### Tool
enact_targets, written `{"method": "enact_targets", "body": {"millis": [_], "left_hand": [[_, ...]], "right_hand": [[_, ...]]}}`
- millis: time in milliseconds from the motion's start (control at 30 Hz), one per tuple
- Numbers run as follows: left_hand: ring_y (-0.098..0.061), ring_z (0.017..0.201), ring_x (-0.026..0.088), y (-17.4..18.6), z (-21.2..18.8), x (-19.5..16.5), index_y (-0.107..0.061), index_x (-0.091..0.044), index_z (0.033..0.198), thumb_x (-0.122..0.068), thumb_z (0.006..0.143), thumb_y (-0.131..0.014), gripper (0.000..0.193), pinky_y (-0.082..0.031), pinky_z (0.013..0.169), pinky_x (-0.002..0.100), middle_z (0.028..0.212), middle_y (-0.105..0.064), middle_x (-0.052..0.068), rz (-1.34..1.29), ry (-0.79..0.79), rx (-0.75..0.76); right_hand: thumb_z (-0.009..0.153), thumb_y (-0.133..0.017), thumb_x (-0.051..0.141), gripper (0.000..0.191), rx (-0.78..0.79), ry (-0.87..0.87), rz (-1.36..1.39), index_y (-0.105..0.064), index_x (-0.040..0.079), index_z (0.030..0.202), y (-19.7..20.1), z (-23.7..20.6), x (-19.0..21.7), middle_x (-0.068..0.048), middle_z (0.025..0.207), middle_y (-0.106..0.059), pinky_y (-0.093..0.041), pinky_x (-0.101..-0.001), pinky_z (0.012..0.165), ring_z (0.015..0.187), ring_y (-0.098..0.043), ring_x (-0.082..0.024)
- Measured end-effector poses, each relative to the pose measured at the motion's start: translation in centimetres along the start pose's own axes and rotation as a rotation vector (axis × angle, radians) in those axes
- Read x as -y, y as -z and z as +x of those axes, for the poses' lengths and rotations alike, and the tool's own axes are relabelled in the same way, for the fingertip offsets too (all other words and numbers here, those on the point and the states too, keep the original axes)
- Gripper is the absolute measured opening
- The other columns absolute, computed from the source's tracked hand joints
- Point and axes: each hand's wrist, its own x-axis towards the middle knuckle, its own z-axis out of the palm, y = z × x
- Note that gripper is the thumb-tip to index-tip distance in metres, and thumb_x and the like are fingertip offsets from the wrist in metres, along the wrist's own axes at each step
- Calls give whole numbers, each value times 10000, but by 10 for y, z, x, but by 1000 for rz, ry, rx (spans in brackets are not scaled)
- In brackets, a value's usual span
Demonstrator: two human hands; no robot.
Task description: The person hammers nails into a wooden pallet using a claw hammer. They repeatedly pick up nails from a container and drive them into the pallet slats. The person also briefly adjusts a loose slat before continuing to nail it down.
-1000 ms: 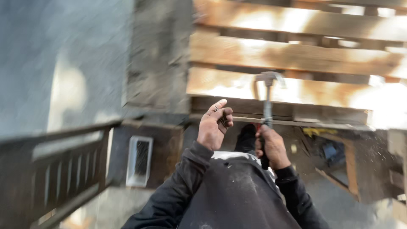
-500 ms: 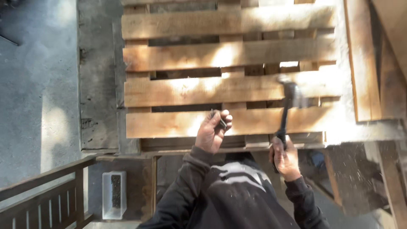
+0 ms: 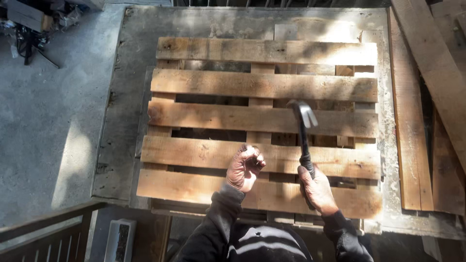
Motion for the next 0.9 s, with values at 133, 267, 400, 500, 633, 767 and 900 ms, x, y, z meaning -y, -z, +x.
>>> {"method": "enact_targets", "body": {"millis": [133, 267, 400, 500, 633, 767, 900], "left_hand": [[-544, 757, 134, -2, 41, -23, -596, -147, 878, -106, 917, -701, 119, -469, 712, 303, 820, -566, -15, 74, 30, -30], [-506, 656, 110, 10, 109, -41, -606, -115, 873, -179, 1061, -732, 235, -430, 571, 261, 732, -524, -23, -17, -8, 153], [-538, 675, 122, 25, 185, -50, -683, -66, 969, -227, 968, -751, 175, -462, 603, 269, 731, -568, 3, 117, -81, 21], [-580, 746, 131, 27, 223, -48, -685, -30, 993, -224, 939, -776, 221, -504, 681, 289, 807, -631, 20, 186, -52, -110], [-575, 737, 119, 24, 245, -53, -702, 0, 1070, -271, 951, -793, 310, -505, 677, 281, 779, -616, -2, 144, 34, -133], [-593, 731, 104, 22, 249, -56, -708, -37, 1141, -305, 911, -777, 361, -516, 665, 280, 793, -643, -5, 56, 138, -182], [-616, 723, 109, 20, 250, -49, -723, -46, 1071, -302, 906, -762, 306, -522, 644, 285, 833, -696, 22, 81, 129, -247]], "right_hand": [[1000, -624, 227, 261, -110, -379, -117, -546, 3, 892, 5, 3, 13, -81, 605, -500, -371, -344, 410, 435, -452, -187], [955, -628, 209, 193, -66, -155, 179, -565, 30, 919, 7, 11, 11, -22, 596, -488, -368, -297, 383, 433, -442, -118], [927, -645, 264, 227, -42, -2, 193, -568, 51, 950, 3, 64, 12, 10, 597, -486, -360, -279, 374, 440, -437, -95], [959, -626, 357, 317, 9, -145, 86, -551, 50, 939, 4, 102, 12, 25, 598, -443, -335, -275, 389, 458, -393, -84], [974, -581, 418, 348, -7, -252, -100, -592, 72, 940, 9, 128, -3, 28, 579, -423, -320, -271, 400, 464, -382, -84], [964, -590, 411, 348, 65, -313, 16, -561, 67, 919, 13, 132, -19, 7, 555, -457, -365, -291, 368, 417, -419, -112], [927, -638, 358, 300, -32, -419, 56, -547, 73, 941, 11, 123, -19, 5, 557, -437, -330, -291, 354, 406, -391, -114]]}}
